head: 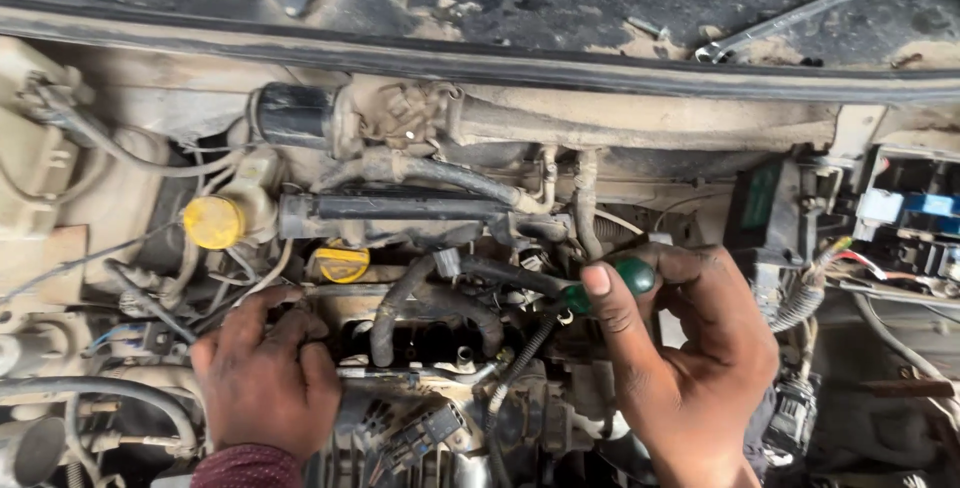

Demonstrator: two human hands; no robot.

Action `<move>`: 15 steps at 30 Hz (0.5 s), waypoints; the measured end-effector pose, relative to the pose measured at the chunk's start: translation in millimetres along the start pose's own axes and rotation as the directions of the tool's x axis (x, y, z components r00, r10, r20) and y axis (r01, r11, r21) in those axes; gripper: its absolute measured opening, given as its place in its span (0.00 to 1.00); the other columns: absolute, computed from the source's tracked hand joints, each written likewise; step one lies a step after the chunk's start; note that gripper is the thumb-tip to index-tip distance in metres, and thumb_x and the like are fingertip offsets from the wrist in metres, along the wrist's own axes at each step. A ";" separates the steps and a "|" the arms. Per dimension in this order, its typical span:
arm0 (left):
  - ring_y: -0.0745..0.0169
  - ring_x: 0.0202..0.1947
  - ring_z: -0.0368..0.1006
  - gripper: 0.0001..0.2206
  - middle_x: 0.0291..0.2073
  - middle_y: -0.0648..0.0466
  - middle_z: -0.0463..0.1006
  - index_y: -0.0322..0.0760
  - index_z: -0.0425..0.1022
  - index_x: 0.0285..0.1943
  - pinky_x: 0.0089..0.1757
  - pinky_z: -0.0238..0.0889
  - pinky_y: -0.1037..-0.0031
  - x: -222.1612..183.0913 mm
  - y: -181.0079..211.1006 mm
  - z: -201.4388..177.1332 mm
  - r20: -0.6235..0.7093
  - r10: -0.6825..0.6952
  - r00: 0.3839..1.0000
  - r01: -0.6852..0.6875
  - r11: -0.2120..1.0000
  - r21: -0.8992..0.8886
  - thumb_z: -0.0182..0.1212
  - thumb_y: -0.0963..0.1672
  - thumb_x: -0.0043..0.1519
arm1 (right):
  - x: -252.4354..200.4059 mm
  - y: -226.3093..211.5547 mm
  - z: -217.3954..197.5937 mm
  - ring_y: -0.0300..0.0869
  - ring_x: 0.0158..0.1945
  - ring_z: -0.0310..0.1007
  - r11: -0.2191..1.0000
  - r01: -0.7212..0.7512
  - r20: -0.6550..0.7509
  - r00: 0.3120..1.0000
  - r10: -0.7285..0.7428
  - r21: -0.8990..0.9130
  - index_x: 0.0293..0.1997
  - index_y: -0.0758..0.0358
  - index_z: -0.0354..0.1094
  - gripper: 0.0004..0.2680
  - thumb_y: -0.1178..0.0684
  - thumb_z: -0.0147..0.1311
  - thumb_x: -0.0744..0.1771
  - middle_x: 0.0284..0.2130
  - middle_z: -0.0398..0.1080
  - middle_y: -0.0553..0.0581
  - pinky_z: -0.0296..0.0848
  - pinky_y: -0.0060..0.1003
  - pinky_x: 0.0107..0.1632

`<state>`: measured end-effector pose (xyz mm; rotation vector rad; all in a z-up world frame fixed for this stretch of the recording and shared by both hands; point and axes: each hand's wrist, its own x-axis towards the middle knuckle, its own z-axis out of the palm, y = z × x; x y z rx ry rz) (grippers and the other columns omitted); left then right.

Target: The person works in the open engine bay of a car, using a green-handled screwdriver to loosen and tighten a component near the intake area. They hold surrounding hoses and parts aside with the other hand while turning the screwdriver repeatedly and repositioning it on the fastener.

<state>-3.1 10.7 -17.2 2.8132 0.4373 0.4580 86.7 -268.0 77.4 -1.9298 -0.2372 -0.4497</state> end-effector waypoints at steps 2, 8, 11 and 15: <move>0.52 0.56 0.69 0.10 0.53 0.52 0.76 0.43 0.81 0.35 0.55 0.52 0.57 -0.7 0.5 1.9 0.016 -0.005 1.000 0.005 1.000 0.013 0.54 0.45 0.51 | 1.1 0.6 -4.7 0.30 0.32 0.68 0.999 0.020 0.007 1.000 -0.020 -0.026 0.41 0.67 0.70 0.07 0.56 0.65 0.68 0.33 0.71 0.49 0.66 0.24 0.35; 0.53 0.55 0.70 0.11 0.53 0.53 0.76 0.43 0.81 0.35 0.55 0.52 0.57 0.7 0.7 -1.3 0.033 -0.033 0.999 0.032 0.999 0.020 0.53 0.45 0.50 | 17.4 -8.1 -6.2 0.30 0.31 0.69 0.975 0.080 0.031 0.997 -0.075 -0.207 0.37 0.65 0.72 0.08 0.53 0.68 0.66 0.29 0.71 0.49 0.64 0.25 0.33; 0.54 0.55 0.70 0.11 0.52 0.54 0.76 0.43 0.81 0.34 0.54 0.53 0.57 0.6 1.6 -2.3 0.038 -0.041 0.998 0.040 0.999 0.013 0.53 0.45 0.50 | 16.4 -3.4 -5.5 0.30 0.30 0.68 0.977 0.093 0.058 0.995 -0.083 -0.192 0.37 0.64 0.73 0.08 0.51 0.67 0.67 0.28 0.71 0.49 0.64 0.25 0.33; 0.54 0.55 0.70 0.10 0.52 0.54 0.76 0.43 0.81 0.33 0.54 0.53 0.57 1.1 0.3 -1.2 0.030 -0.042 0.999 0.042 0.999 0.001 0.53 0.45 0.50 | 11.8 12.8 11.8 0.33 0.26 0.71 0.982 -0.012 0.200 0.979 0.050 -0.190 0.35 0.61 0.75 0.09 0.46 0.67 0.65 0.24 0.73 0.50 0.67 0.28 0.29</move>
